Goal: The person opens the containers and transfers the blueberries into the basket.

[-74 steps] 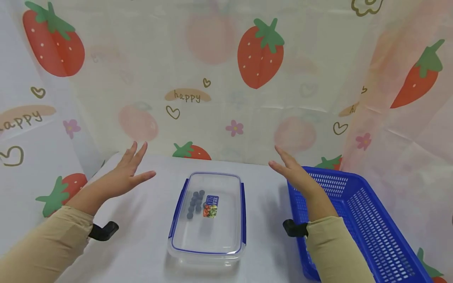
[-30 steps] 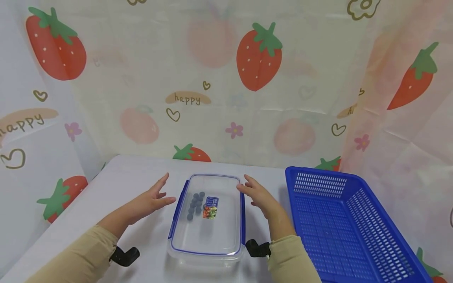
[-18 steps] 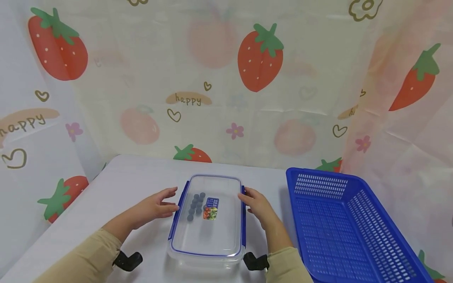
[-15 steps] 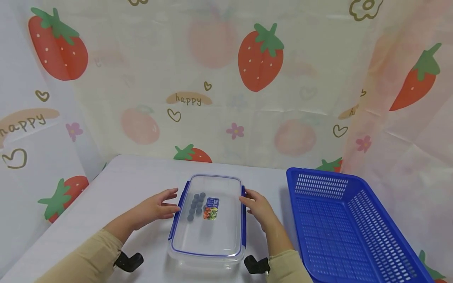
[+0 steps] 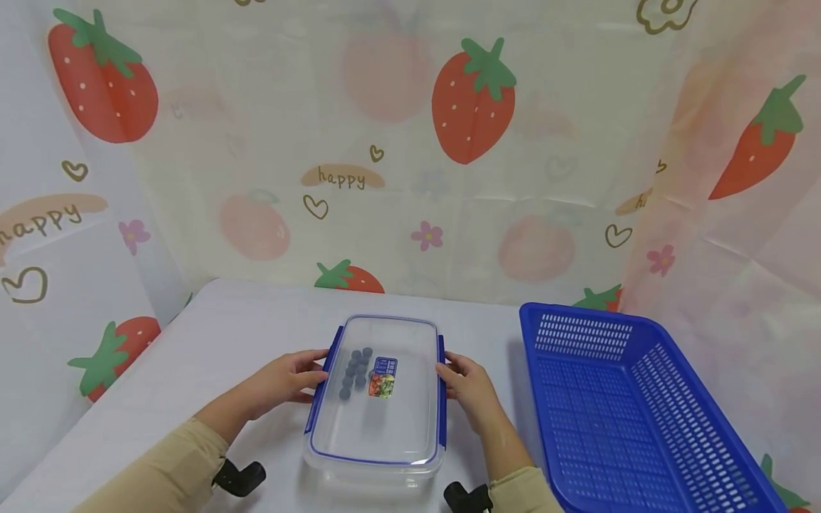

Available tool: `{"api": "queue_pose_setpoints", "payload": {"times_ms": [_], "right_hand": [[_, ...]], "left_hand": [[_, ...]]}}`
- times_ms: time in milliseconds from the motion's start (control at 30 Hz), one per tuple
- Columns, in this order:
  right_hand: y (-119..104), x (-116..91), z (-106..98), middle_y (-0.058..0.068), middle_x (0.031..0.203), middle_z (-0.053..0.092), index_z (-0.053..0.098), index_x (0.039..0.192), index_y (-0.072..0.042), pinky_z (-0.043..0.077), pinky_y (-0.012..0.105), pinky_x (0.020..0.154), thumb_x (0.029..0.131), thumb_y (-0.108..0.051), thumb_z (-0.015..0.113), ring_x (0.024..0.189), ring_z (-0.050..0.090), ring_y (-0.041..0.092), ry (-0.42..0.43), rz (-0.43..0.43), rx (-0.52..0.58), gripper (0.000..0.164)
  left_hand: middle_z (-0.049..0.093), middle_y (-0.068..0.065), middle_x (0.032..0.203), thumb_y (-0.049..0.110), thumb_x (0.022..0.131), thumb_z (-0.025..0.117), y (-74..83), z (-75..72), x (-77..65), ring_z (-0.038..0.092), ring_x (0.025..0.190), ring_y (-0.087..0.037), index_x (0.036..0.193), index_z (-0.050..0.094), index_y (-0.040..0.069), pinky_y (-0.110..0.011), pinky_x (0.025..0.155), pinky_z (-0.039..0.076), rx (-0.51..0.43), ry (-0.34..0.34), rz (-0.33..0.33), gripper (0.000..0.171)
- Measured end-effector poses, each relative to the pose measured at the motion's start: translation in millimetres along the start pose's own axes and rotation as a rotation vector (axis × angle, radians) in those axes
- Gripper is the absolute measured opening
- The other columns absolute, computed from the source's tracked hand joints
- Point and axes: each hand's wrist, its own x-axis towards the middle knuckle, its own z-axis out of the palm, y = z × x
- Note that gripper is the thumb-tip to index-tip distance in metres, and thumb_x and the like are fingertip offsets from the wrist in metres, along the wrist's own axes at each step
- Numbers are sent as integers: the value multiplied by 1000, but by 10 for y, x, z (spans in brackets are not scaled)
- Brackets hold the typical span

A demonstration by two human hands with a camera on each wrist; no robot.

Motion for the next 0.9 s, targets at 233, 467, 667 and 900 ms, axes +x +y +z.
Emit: {"api": "queue_pose_setpoints", "payload": {"times_ms": [233,467,667,900], "right_hand": [[-35,-8,20,14,113,56,47,131,0,49,28,72,89,-17,60,82,57,13,15,22,22,47],[-51,-3,14,15,116,56,48,131,-1,49,28,72,89,-17,60,82,57,14,16,34,24,47],[-43,-17,12,14,115,57,49,130,-1,49,29,73,89,-17,60,83,56,13,7,42,29,46],[-16,-11,-4,15,116,56,48,131,0,50,28,72,88,-19,62,83,57,15,-1,23,32,49]], "left_hand": [[65,-6,103,25,89,61,2,22,-3,63,86,-18,133,47,5,-35,75,53,-17,25,-36,51],[65,-6,102,22,89,61,2,41,19,63,83,-18,131,49,3,-35,73,53,-12,42,-33,48],[65,-7,101,18,89,60,-33,40,29,64,80,-18,130,49,1,-35,72,54,-8,45,-22,47],[65,-6,100,16,89,58,-25,45,30,64,80,-18,129,50,1,-35,72,54,-8,46,-22,43]]}}
